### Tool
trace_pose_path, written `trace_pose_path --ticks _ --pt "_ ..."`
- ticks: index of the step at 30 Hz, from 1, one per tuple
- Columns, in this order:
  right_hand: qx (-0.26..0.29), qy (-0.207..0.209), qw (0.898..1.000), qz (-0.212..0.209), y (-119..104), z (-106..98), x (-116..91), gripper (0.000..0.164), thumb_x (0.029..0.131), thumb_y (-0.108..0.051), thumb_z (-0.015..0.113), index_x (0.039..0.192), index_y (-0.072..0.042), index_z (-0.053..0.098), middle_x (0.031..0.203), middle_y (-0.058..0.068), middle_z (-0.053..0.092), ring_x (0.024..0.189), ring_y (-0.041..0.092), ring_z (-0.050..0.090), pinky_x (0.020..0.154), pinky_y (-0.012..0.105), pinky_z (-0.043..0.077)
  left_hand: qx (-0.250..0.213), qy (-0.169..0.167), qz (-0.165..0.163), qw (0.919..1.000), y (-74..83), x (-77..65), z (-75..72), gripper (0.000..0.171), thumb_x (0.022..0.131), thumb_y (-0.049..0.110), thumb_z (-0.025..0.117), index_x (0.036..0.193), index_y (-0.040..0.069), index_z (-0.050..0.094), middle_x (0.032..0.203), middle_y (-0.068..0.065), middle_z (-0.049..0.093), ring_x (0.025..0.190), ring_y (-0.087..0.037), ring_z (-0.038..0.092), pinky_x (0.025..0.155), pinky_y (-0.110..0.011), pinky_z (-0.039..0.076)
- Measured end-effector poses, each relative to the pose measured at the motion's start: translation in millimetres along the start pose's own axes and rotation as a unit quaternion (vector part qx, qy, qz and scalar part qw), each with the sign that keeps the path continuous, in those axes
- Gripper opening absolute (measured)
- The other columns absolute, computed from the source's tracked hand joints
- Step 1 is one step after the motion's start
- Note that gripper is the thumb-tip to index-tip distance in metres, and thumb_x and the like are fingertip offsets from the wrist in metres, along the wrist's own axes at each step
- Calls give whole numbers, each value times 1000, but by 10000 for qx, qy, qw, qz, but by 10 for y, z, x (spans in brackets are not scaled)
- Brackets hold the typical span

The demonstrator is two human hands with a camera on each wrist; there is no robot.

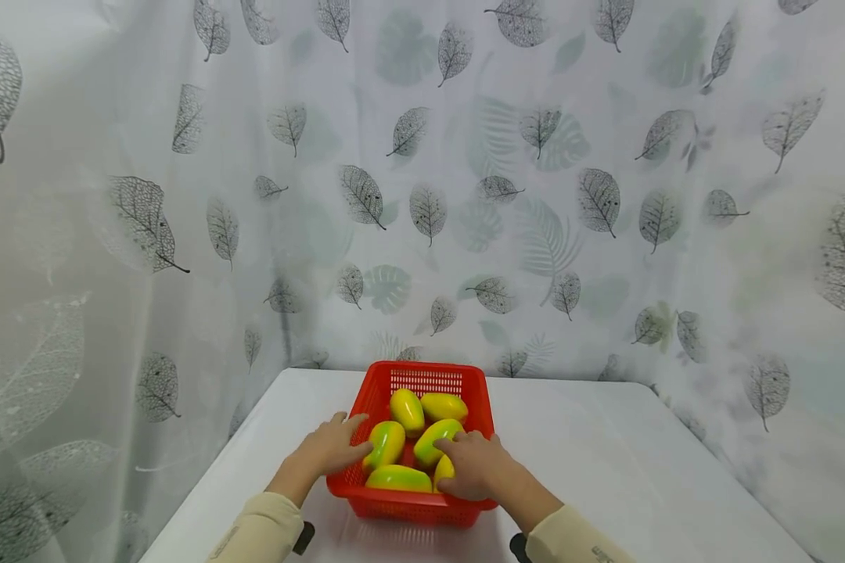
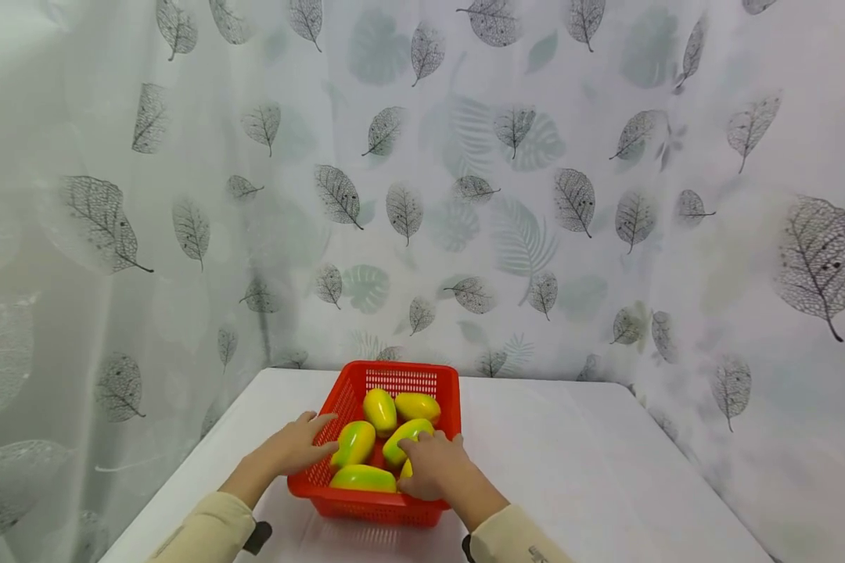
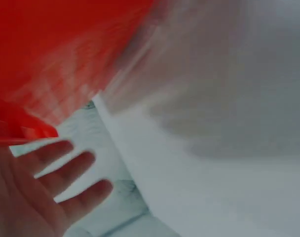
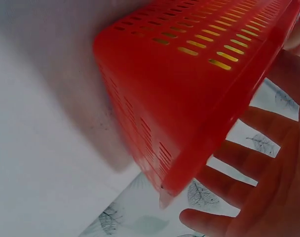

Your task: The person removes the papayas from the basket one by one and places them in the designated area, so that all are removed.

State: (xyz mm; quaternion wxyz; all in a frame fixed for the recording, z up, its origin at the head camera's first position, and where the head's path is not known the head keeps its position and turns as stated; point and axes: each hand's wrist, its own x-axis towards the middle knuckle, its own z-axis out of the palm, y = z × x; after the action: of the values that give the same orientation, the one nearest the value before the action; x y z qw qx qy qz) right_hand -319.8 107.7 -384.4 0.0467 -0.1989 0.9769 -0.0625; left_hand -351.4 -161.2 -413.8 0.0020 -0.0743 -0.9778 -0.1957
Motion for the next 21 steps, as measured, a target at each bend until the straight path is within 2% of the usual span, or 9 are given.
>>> trace_pose_path --ticks 1,3,6,9,12,15,16,18,21 --pt "63 -34 10000 12 19 5 5 62 80 -40 81 137 -23 66 129 7 68 123 33 59 110 69 41 -266 -64 40 9996 -43 1 25 61 93 38 66 147 14 55 142 -22 58 119 -40 61 98 -61 55" --pt "184 -47 9998 11 57 23 9 56 79 -38 82 131 -21 69 121 4 70 116 29 62 110 67 43 -870 -147 132 9960 -117 0 69 54 93 33 66 142 13 59 132 -18 64 104 -31 65 88 -52 61" --pt "286 -4 9996 -17 112 59 26 50 78 -36 83 123 -17 72 112 2 72 107 26 63 110 66 43 -1819 -189 321 9826 -202 15 139 50 93 25 65 140 10 59 126 -18 66 92 -24 63 78 -43 62" --pt "319 39 9995 5 133 121 47 48 76 -34 85 120 -16 73 110 2 71 105 25 63 110 66 41 -2699 -195 378 9620 -303 16 235 51 91 18 63 141 9 57 134 -22 60 98 -25 62 82 -43 63" --pt "253 69 9997 32 143 167 83 50 75 -33 86 121 -17 73 110 2 71 106 25 63 111 66 39 -3573 -229 180 9335 -399 22 326 58 89 11 59 146 11 54 145 -25 51 109 -29 60 88 -45 63" --pt "310 98 9994 113 153 201 141 56 74 -32 87 126 -18 71 111 2 70 106 25 62 113 66 36 -4196 -158 -56 9076 -468 22 390 60 88 9 57 148 15 52 154 -23 43 120 -32 57 92 -46 62" --pt "382 113 9991 158 158 211 156 58 74 -32 87 128 -18 70 111 3 69 107 26 62 114 67 35 -4342 -138 -86 9007 -483 22 408 61 88 9 57 148 16 51 155 -22 42 123 -34 55 94 -46 61" --pt "583 135 9979 256 179 239 185 64 73 -32 88 132 -18 68 112 4 67 104 26 61 112 65 40 -4553 -117 -66 8902 -490 33 436 60 89 8 56 148 16 51 156 -21 41 125 -34 54 95 -45 61" --pt "724 225 9964 373 226 281 217 70 72 -35 89 135 -17 65 116 6 65 104 27 60 103 63 50 -4773 -163 -16 8786 -461 58 466 59 90 8 55 148 16 50 154 -20 42 123 -34 55 95 -45 61"
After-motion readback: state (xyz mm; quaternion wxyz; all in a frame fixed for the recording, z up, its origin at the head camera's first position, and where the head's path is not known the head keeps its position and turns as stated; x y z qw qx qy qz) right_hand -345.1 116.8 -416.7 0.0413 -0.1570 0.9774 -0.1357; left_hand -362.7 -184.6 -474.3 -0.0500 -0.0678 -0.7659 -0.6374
